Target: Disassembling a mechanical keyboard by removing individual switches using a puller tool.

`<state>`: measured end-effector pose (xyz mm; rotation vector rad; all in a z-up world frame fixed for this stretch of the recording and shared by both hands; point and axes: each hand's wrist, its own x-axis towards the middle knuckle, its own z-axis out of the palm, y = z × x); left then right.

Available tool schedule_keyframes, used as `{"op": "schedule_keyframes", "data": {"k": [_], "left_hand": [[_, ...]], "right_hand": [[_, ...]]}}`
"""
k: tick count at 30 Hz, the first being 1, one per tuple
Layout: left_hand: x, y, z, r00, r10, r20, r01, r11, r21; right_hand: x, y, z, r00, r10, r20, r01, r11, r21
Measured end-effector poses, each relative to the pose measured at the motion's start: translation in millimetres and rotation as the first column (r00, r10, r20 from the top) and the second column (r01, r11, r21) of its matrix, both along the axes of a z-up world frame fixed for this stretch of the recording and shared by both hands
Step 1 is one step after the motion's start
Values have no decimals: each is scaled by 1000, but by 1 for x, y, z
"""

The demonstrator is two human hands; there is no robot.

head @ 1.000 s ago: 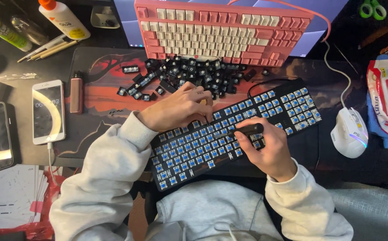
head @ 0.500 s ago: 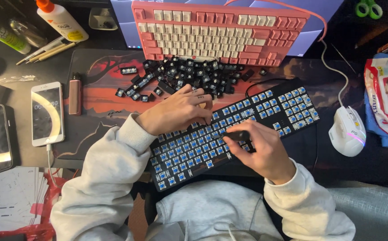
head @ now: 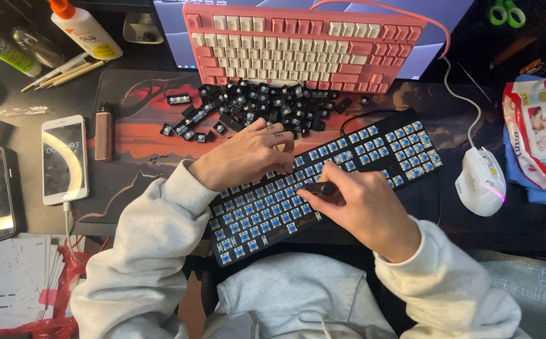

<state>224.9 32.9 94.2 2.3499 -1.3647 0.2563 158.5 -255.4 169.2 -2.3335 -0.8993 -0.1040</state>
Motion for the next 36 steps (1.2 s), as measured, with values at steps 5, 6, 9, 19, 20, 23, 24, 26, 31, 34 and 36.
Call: {"op": "schedule_keyframes", "data": {"k": [5,6,9,19,20,23,24,26,31,34,36], "left_hand": [[1,-1,-3,999,3,-39,-2,1000,15],[1,0,-2,999,5,-49,-4,1000,20],[2,1,-5,998,4,-66,-2,1000,22],[1,0,-7,995,-14,-100,10,999,-47],[0,0,-8,995,-11,-99,7,999,-47],[0,0,-8,994,-11,-105,5,998,-58],[1,-1,-8,995,-11,-103,6,999,-48],[1,-1,-8,995,-15,-101,11,999,-39],[0,-1,-5,995,-14,-102,12,1000,-23],[1,-2,-4,993,-17,-117,15,1000,-19],[2,1,-5,993,-20,-114,17,999,-28]], "right_hand": [[11,2,18,985,41,-170,-81,968,-237],[12,6,22,981,67,-185,-120,948,-294],[17,13,29,971,95,-219,-177,901,-396],[31,19,36,986,32,-163,-123,799,-589],[32,18,37,986,35,-163,-125,798,-590],[33,18,41,981,27,-192,-141,779,-611],[31,20,44,981,29,-194,-148,760,-633],[29,23,46,980,27,-196,-152,740,-655],[30,30,51,960,269,-73,-245,685,-686],[10,-18,3,877,305,370,-178,923,-340],[17,8,36,911,334,241,-153,818,-555]]}}
